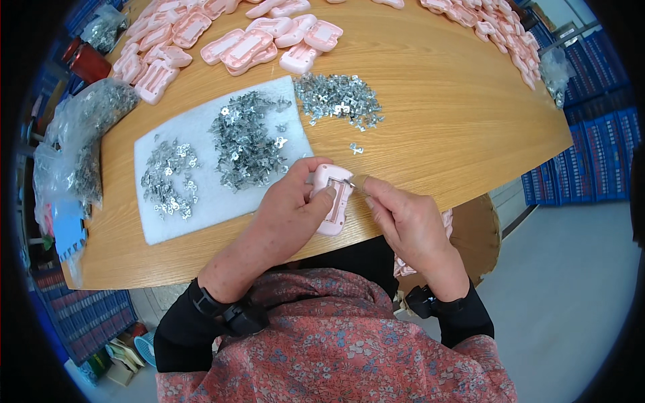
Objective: The person sits at a table and uses a small metal tool to insert metal components into pink plastic casings. They repeatedly pick up a casing, insert a metal piece, and place the finished unit on a growing pile on the table.
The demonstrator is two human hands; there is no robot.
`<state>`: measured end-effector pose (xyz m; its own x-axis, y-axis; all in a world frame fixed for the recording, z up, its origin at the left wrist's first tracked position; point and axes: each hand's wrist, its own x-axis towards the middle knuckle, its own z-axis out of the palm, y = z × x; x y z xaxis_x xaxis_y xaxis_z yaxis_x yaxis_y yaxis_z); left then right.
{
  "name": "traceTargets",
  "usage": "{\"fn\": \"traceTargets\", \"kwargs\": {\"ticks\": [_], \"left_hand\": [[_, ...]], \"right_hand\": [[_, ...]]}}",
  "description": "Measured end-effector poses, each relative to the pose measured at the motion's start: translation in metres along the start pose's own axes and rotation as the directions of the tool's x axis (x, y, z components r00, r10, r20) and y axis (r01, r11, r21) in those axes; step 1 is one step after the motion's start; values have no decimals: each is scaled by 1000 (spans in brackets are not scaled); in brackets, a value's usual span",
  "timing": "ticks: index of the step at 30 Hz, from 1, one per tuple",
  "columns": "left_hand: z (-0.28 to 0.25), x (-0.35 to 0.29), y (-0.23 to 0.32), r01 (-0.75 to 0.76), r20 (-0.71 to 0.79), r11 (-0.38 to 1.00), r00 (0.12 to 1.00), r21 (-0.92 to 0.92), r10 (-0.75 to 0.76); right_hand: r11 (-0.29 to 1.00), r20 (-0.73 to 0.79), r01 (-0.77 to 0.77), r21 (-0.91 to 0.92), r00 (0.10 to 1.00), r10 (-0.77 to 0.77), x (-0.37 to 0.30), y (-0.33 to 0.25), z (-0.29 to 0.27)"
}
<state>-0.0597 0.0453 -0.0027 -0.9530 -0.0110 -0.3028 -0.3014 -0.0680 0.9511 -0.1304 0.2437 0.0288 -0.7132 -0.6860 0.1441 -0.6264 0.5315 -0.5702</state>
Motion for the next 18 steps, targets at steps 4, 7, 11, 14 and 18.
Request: {"fn": "traceTargets", "kwargs": {"ticks": [4, 7, 11, 14, 18], "left_hand": [[0, 0, -1, -3, -5, 1000, 1000, 23, 4], [0, 0, 1, -1, -10, 1000, 1000, 20, 2], [3, -1, 8, 27, -9, 1000, 1000, 5, -27], [3, 0, 7, 37, -6, 999, 999, 28, -37], [1, 0, 7, 49, 2, 999, 999, 16, -49]], "right_hand": [[993, -29, 64, -102, 997, -68, -1, -1, 0], [986, -18, 58, -154, 998, -62, -1, -5, -1], [947, 25, 7, -323, 1000, 1, -2, -16, -6], [891, 13, 55, -452, 998, -55, 0, -28, -8], [917, 47, 130, -377, 992, -121, 6, -21, -12]]}}
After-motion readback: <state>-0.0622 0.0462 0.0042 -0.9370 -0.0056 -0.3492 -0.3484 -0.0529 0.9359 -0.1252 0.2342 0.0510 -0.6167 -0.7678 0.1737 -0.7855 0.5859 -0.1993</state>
